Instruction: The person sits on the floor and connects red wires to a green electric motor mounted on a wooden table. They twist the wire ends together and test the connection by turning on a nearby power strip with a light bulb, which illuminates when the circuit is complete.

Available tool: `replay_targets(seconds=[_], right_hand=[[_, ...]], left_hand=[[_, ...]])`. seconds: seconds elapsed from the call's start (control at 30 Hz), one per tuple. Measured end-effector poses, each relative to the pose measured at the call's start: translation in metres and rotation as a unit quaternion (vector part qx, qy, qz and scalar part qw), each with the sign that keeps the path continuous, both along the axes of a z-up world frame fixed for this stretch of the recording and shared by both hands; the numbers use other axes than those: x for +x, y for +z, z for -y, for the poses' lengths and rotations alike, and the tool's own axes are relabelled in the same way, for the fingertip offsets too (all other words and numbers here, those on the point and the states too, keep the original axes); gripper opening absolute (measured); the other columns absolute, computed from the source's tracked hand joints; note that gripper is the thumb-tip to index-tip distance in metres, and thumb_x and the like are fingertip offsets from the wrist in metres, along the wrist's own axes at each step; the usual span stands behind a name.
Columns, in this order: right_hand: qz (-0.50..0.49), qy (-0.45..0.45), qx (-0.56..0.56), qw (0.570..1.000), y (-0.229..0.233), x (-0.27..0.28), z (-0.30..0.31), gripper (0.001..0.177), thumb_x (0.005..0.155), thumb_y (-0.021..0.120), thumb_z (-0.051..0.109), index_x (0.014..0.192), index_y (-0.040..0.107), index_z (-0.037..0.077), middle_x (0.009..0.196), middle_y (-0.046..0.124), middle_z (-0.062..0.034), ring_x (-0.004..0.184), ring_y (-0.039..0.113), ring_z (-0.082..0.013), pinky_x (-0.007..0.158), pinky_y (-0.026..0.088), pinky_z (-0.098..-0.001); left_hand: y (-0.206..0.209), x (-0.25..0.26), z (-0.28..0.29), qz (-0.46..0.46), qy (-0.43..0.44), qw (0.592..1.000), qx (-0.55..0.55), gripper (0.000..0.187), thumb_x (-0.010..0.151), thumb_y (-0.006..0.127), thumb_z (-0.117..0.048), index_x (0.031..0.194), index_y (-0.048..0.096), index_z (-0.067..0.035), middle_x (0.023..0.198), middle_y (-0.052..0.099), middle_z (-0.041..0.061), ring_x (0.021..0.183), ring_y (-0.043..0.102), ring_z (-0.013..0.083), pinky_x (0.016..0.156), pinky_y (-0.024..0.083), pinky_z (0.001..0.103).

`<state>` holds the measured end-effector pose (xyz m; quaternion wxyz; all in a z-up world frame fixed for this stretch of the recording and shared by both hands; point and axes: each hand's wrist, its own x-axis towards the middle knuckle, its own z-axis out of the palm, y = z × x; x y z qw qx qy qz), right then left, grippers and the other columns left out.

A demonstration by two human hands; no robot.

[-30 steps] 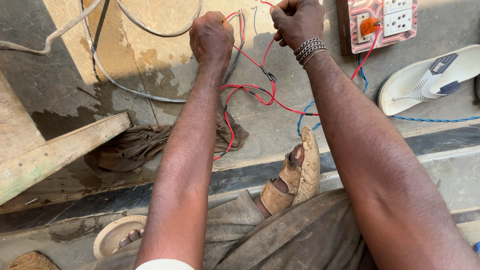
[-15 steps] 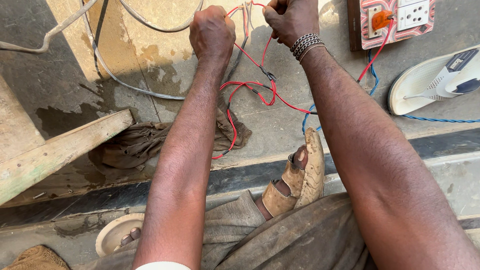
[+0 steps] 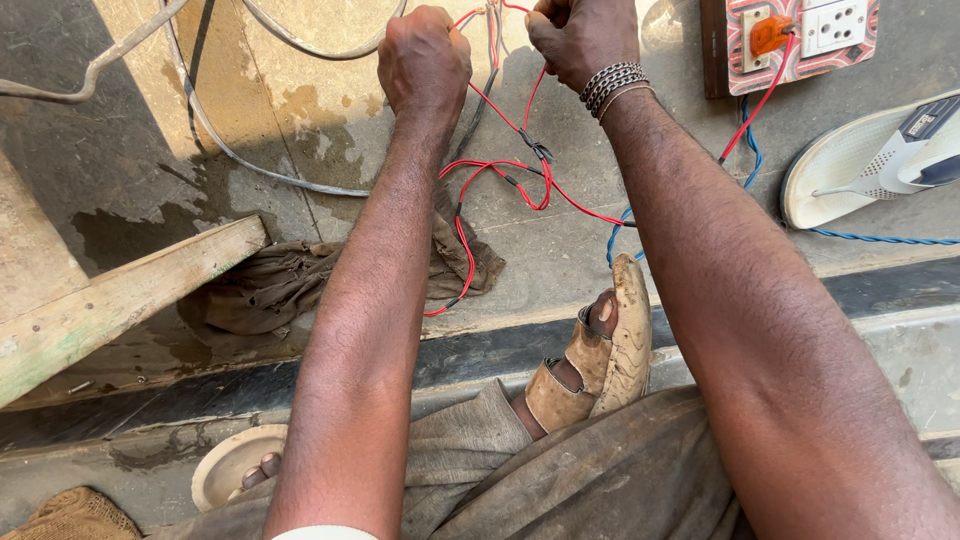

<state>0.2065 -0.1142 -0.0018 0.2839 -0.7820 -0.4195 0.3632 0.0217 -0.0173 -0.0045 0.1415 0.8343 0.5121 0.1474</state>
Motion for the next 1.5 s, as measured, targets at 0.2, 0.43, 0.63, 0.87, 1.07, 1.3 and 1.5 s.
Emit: replay_targets(seconds=[0.2,0.43,0.63,0.87,1.07,1.3,1.5], right_hand=[[-0.004,0.0,0.0,1.0,0.001,0.002,0.001,0.02,0.101,0.074,0.027,0.098,0.076,0.007,0.073,0.075,-0.0036,0.059,0.073,-0.0079,0.053,0.061,-0.0243],[0.006,0.002,0.006,1.0,-0.008,0.003,0.003,0.022,0.101,0.073,0.029,0.096,0.077,0.008,0.073,0.075,-0.0031,0.06,0.074,-0.008,0.055,0.061,-0.0243],[0.046,0.016,0.023,0.999,-0.015,0.003,0.003,0.023,0.103,0.072,0.028,0.097,0.076,0.006,0.073,0.075,-0.0056,0.059,0.074,-0.0105,0.055,0.062,-0.0254],[0.034,0.011,0.021,0.999,-0.013,0.002,0.002,0.023,0.103,0.071,0.028,0.096,0.076,0.007,0.072,0.075,-0.0055,0.06,0.074,-0.0102,0.055,0.062,-0.0254],[0.061,0.031,-0.001,0.998,-0.017,0.005,0.0,0.024,0.103,0.069,0.029,0.091,0.077,0.01,0.066,0.073,-0.0027,0.056,0.072,-0.0091,0.055,0.06,-0.0255],[0.168,0.058,0.048,0.983,-0.032,0.011,0.0,0.022,0.097,0.073,0.03,0.086,0.079,0.012,0.07,0.075,-0.0044,0.057,0.071,-0.0145,0.058,0.059,-0.0334],[0.196,0.091,0.031,0.976,-0.035,0.014,0.003,0.028,0.099,0.076,0.036,0.09,0.077,0.009,0.076,0.076,-0.0076,0.06,0.071,-0.019,0.058,0.059,-0.037]], left_hand=[[0.004,0.001,-0.001,0.044,-0.013,0.999,-0.02,0.02,0.086,0.072,-0.006,0.066,0.069,-0.006,0.059,0.068,0.011,0.055,0.073,0.0201,0.047,0.058,0.038],[-0.013,0.001,-0.001,0.021,-0.058,0.996,0.065,0.011,0.086,0.074,-0.01,0.075,0.073,-0.006,0.065,0.068,0.011,0.059,0.072,0.0201,0.047,0.06,0.033],[-0.037,-0.002,-0.004,-0.052,-0.076,0.993,0.078,0.013,0.091,0.07,-0.008,0.079,0.072,-0.004,0.069,0.067,0.012,0.059,0.072,0.0187,0.045,0.06,0.029],[-0.035,-0.003,-0.006,-0.068,-0.09,0.99,0.083,0.011,0.088,0.071,-0.007,0.078,0.069,-0.004,0.069,0.066,0.011,0.06,0.072,0.0202,0.046,0.061,0.032],[-0.022,0.0,-0.004,-0.089,-0.087,0.99,0.073,0.012,0.085,0.075,-0.011,0.078,0.069,-0.004,0.072,0.067,0.013,0.062,0.073,0.0243,0.048,0.061,0.037],[-0.02,0.0,-0.004,-0.087,-0.087,0.99,0.071,0.01,0.083,0.075,-0.01,0.079,0.07,-0.003,0.075,0.068,0.013,0.065,0.074,0.0262,0.051,0.062,0.038],[-0.022,-0.001,-0.003,-0.083,-0.084,0.991,0.064,0.008,0.084,0.075,-0.008,0.083,0.07,-0.001,0.078,0.068,0.015,0.066,0.074,0.0268,0.051,0.062,0.038]])
